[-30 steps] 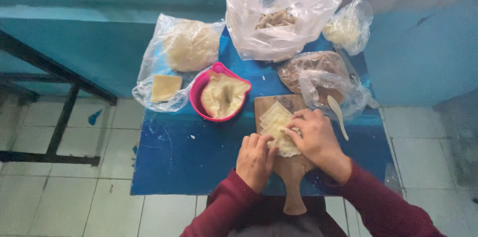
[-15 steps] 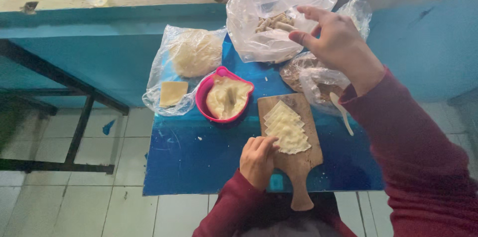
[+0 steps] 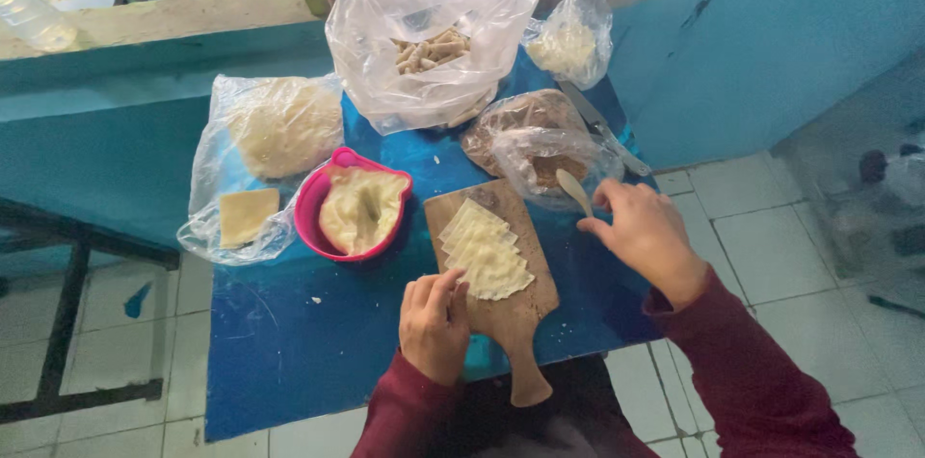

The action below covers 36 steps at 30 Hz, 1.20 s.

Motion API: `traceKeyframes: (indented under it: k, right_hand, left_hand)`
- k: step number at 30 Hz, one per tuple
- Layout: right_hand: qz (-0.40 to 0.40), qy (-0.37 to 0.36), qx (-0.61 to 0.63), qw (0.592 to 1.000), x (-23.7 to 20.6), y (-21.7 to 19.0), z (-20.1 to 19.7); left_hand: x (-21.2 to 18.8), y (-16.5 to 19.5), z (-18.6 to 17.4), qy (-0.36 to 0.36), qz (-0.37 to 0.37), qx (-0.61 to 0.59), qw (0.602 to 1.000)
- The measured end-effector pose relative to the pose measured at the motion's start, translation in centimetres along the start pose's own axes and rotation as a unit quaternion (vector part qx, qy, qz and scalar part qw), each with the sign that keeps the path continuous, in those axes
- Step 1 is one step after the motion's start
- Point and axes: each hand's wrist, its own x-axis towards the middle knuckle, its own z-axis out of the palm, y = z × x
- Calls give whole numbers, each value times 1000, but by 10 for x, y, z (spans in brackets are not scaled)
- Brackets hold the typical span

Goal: The person wraps filled pastries at a blue table. They take square dough wrappers, spoon filling from a plastic bag onto a wrapper, fold it into a triangle, press the edges closed, and stack the folded pieces on a wooden board, repeating the cycle.

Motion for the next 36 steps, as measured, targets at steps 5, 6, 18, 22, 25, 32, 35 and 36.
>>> traceKeyframes:
  k: [5, 6, 18, 22, 25, 32, 35, 36]
  right_hand:
    - [31, -10, 13, 999, -4, 16, 31]
    - [43, -13, 3, 999, -2, 17, 31]
    - [-64, 219, 65, 971, 38, 0, 34]
    - [-54, 197, 133, 970, 51, -1, 42]
    - [115, 97, 271, 951, 49, 8, 35]
    - [117, 89, 316, 937, 29, 32, 23]
    - [115, 78, 302, 943, 25, 37, 23]
    - [118, 72, 313, 940, 26, 38, 22]
  left_hand:
    - [0, 3, -3, 4, -13, 26, 1000]
    - [-1, 2, -3, -5, -20, 31, 999]
    - [-1, -1, 2, 15, 5, 32, 999]
    - [-1, 0, -1, 1, -3, 29, 1000]
    - [-2, 2, -3, -6, -7, 26, 1000]
    - [0, 4, -2, -11, -4, 26, 1000]
    - [1, 3, -2, -12, -3, 26, 1000]
    - [1, 3, -1, -11, -3, 27, 1000]
